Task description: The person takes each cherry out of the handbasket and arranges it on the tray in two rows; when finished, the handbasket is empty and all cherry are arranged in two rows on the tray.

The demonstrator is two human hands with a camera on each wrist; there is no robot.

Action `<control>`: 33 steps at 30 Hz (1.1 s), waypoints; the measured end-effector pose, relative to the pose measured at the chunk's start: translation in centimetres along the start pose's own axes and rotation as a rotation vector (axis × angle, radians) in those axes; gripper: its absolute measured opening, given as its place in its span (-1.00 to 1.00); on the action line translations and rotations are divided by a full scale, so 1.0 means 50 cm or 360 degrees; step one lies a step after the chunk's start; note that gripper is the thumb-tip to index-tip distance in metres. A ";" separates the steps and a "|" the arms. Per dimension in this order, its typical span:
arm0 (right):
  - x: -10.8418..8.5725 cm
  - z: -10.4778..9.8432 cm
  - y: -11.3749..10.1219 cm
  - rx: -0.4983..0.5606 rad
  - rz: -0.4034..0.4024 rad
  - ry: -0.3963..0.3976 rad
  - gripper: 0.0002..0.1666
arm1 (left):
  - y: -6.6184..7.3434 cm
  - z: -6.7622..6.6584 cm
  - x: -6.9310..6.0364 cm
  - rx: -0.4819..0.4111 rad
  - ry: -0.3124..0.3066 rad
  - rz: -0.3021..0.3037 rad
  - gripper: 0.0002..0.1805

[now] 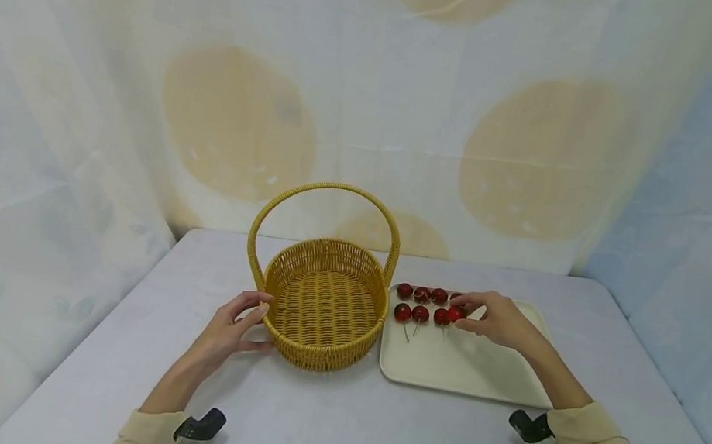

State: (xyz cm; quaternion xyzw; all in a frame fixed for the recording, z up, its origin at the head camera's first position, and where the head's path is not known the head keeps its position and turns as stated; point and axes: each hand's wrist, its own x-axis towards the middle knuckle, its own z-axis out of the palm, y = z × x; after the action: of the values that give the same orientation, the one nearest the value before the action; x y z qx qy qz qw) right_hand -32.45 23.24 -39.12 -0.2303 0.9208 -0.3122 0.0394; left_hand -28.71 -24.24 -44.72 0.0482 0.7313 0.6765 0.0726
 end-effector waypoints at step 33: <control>0.026 0.020 0.075 -0.0141 0.0021 -0.0012 -0.54 | 0.006 0.001 0.001 0.0067 0.0004 -0.0030 -0.40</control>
State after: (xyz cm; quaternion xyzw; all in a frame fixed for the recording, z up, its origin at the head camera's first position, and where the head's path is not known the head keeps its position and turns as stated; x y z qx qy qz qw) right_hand -34.87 24.73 -42.06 -0.2269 0.9351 -0.2699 0.0348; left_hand -28.76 -24.16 -44.43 0.0419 0.7460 0.6602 0.0770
